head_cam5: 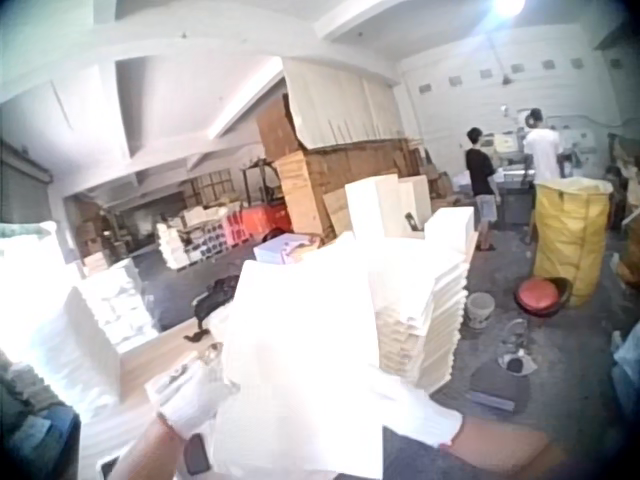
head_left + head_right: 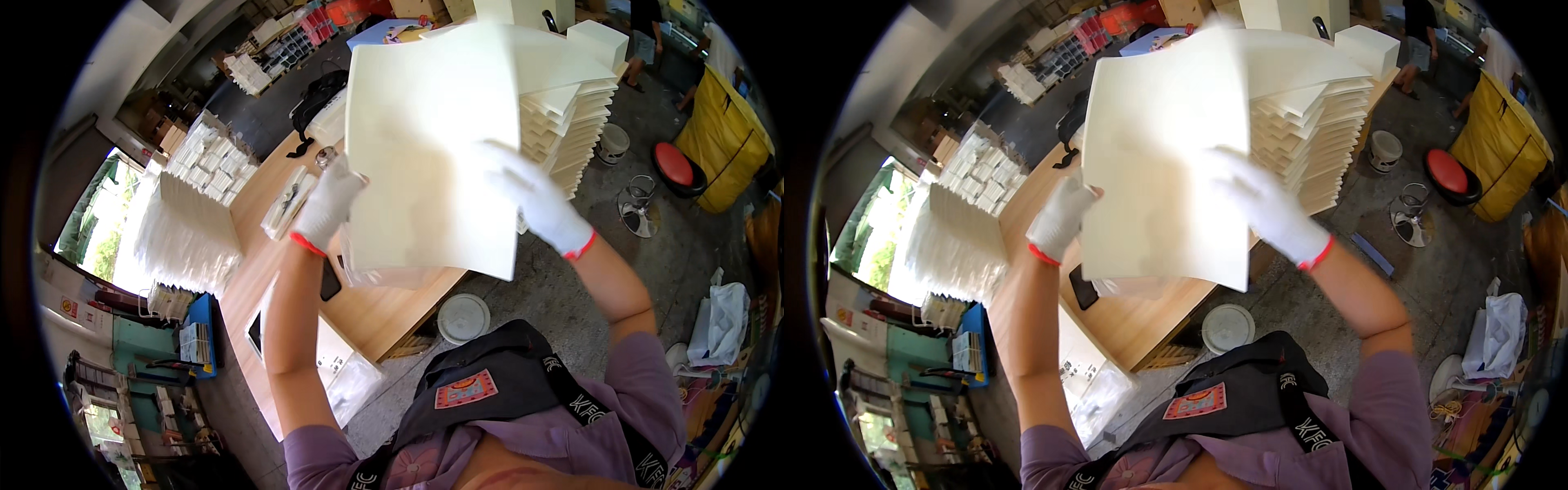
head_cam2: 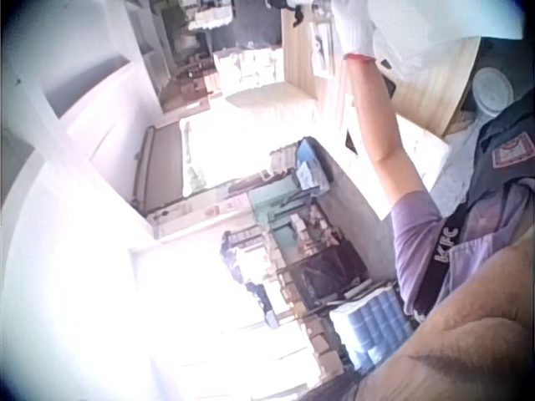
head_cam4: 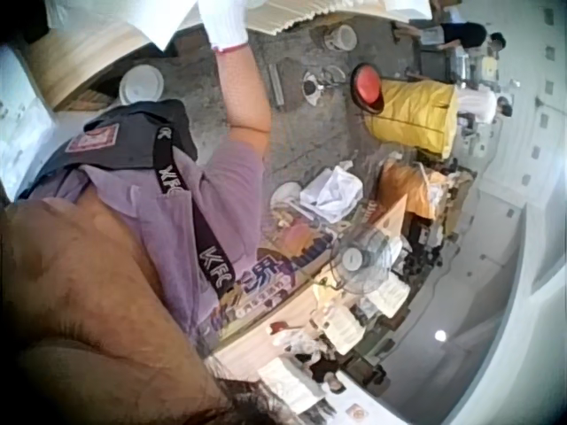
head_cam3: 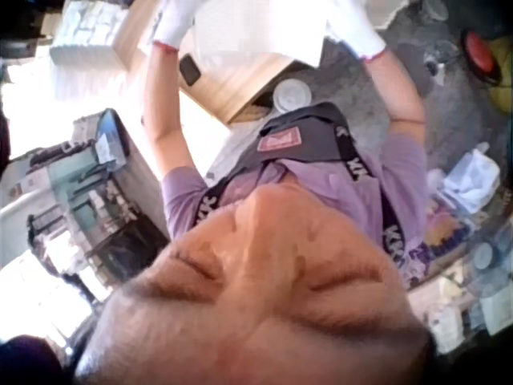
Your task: The person is packaging white foam sheets into plastic bags. They pick up a stack of foam sheets, place them into a plastic bag, and seal the bag. This process is repeated multiple times.
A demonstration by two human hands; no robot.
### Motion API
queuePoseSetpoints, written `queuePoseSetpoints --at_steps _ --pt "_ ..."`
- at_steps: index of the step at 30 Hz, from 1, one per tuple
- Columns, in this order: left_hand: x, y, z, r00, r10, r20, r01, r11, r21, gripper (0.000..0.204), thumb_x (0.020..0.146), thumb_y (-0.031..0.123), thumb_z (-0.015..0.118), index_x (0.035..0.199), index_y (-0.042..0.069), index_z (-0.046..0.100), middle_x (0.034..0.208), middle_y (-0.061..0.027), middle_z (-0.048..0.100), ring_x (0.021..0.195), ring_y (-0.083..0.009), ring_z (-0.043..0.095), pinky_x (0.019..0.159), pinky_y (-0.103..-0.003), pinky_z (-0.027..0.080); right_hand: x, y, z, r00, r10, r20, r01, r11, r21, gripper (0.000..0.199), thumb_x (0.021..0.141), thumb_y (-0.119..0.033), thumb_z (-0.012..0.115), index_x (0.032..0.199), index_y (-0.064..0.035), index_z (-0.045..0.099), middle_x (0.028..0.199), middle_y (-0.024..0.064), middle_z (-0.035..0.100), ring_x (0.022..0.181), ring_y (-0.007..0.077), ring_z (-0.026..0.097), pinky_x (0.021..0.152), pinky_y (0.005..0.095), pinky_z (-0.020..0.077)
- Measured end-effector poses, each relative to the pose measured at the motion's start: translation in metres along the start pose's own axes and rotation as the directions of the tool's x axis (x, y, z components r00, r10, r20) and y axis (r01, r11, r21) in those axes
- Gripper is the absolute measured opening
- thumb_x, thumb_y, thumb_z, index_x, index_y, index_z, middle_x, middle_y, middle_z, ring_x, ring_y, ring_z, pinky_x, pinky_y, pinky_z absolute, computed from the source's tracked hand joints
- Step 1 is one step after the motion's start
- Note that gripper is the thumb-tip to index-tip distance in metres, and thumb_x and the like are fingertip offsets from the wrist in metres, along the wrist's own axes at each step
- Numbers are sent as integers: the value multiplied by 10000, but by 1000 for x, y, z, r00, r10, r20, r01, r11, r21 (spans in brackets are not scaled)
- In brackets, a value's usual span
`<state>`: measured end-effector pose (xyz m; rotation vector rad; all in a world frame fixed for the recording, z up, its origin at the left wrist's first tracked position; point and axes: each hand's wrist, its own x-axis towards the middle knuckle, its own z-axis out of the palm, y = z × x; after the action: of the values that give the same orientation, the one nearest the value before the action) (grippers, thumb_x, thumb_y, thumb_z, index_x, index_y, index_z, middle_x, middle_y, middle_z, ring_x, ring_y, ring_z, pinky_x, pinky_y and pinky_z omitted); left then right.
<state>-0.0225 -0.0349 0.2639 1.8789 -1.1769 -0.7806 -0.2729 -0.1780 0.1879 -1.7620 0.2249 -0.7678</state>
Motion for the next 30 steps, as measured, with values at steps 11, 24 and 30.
queuePoseSetpoints --at_steps 11,24,30 --pt "-49 -84 109 980 188 -64 -199 934 -298 715 864 223 604 1469 90 247 1523 -144 235 1058 -257 530 765 -268 492 -17 54 46 987 -75 -142 17 928 -373 273 904 -233 568 1074 -27 623 926 167 640 755 253 632 679 343 481" --pt "-116 -122 123 980 200 -5 -197 962 -188 505 816 55 570 1314 51 481 1002 -121 631 722 -160 583 706 -315 490 -15 49 77 619 490 614 383 495 -780 196 847 -180 545 889 -11 635 842 104 655 827 208 656 638 373 524" --pt "-157 -183 163 827 414 -380 -423 904 65 299 740 -53 552 1009 59 620 854 -87 666 648 -205 628 607 -302 500 -24 150 74 675 411 613 -593 796 119 249 925 -125 502 1091 20 618 965 47 659 900 116 599 816 284 485"
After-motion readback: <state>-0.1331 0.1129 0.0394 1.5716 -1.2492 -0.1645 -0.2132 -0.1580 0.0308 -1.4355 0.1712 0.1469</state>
